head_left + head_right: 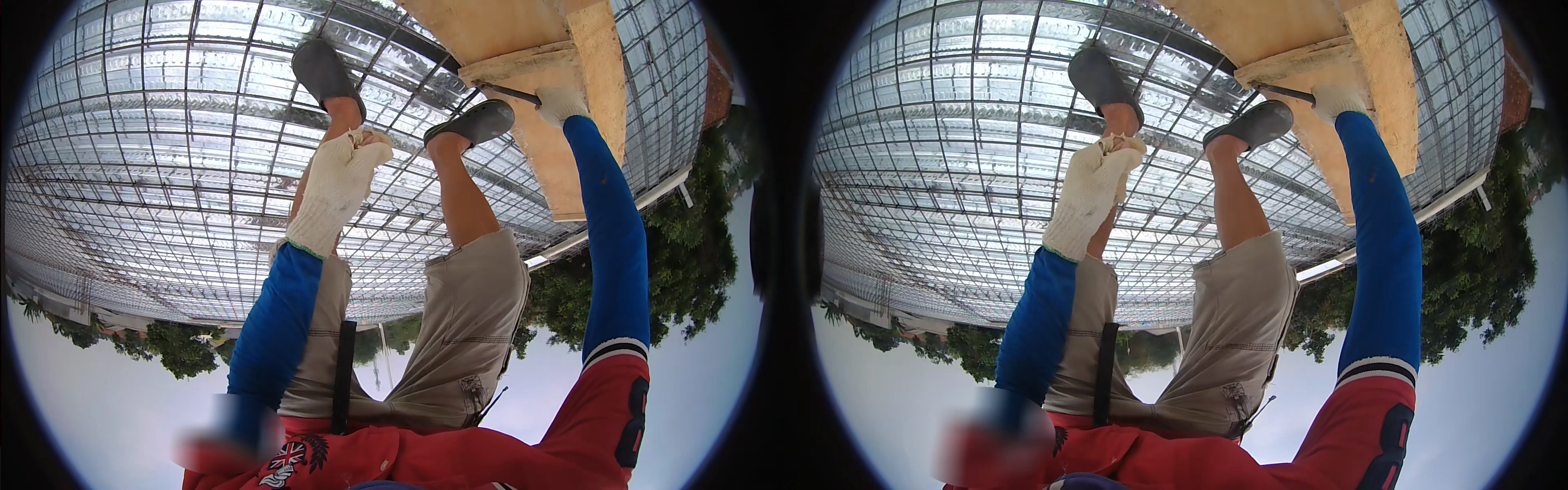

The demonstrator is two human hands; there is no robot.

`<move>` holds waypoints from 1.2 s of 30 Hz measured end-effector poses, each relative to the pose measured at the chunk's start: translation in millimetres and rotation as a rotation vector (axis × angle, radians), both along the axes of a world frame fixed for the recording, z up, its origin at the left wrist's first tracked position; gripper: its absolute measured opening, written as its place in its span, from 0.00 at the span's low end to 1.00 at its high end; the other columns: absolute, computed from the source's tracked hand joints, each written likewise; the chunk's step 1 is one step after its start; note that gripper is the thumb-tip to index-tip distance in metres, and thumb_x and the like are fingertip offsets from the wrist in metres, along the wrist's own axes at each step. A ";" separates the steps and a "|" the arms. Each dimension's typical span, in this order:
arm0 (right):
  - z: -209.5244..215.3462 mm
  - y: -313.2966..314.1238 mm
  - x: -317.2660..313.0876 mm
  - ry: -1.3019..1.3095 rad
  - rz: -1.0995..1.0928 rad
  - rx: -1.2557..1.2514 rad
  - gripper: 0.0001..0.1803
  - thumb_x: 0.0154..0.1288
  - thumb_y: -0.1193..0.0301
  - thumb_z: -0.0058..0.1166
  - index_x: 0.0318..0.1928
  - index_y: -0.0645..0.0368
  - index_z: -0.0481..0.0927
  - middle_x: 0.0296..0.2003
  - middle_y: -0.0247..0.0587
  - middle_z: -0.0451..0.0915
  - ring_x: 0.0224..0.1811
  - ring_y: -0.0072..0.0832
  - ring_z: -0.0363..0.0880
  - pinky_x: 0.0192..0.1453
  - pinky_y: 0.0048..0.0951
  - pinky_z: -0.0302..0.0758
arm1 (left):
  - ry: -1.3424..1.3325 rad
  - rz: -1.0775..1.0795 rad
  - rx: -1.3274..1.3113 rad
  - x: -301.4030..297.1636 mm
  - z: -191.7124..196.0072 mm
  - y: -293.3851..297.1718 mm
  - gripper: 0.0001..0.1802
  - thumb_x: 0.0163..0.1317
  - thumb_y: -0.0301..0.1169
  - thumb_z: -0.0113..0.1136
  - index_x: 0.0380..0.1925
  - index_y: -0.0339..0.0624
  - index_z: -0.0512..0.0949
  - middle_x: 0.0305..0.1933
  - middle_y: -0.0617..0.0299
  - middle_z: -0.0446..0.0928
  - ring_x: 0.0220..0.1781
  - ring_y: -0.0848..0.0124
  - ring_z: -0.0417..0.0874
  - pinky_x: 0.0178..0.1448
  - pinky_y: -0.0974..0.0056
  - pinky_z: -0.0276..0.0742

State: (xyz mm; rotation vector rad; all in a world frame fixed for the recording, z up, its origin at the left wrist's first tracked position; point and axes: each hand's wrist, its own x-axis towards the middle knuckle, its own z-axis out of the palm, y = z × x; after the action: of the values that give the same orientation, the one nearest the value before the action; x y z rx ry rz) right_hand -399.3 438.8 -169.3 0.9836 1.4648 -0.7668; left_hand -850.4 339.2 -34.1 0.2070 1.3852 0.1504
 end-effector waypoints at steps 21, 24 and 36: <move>37.8 -99.0 -4.2 0.021 -0.875 -0.077 0.26 0.71 0.65 0.61 0.65 0.64 0.80 0.53 0.62 0.89 0.53 0.55 0.91 0.50 0.61 0.85 | -0.168 0.012 -0.074 146.0 73.6 -19.2 0.19 0.72 0.28 0.56 0.59 0.31 0.81 0.25 0.68 0.76 0.24 0.81 0.71 0.29 0.72 0.67; 55.4 -114.5 -15.1 0.062 -0.779 0.101 0.23 0.69 0.67 0.61 0.60 0.64 0.84 0.48 0.59 0.91 0.48 0.54 0.93 0.45 0.61 0.86 | -0.020 -0.119 -0.069 150.3 109.9 -13.3 0.13 0.72 0.28 0.58 0.51 0.35 0.84 0.25 0.72 0.73 0.22 0.82 0.68 0.28 0.73 0.64; 153.0 -225.8 116.6 0.221 -1.396 0.328 0.22 0.67 0.67 0.52 0.58 0.64 0.79 0.41 0.59 0.87 0.42 0.54 0.89 0.50 0.54 0.83 | -0.141 -0.410 -0.049 213.1 214.1 -2.5 0.13 0.76 0.34 0.56 0.46 0.37 0.84 0.27 0.65 0.83 0.25 0.81 0.77 0.29 0.73 0.70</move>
State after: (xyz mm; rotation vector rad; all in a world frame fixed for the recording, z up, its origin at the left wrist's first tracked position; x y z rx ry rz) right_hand -282.7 212.9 -16.3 2.2715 0.9091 -1.6578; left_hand -637.3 336.7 180.0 0.4261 1.1790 -0.2061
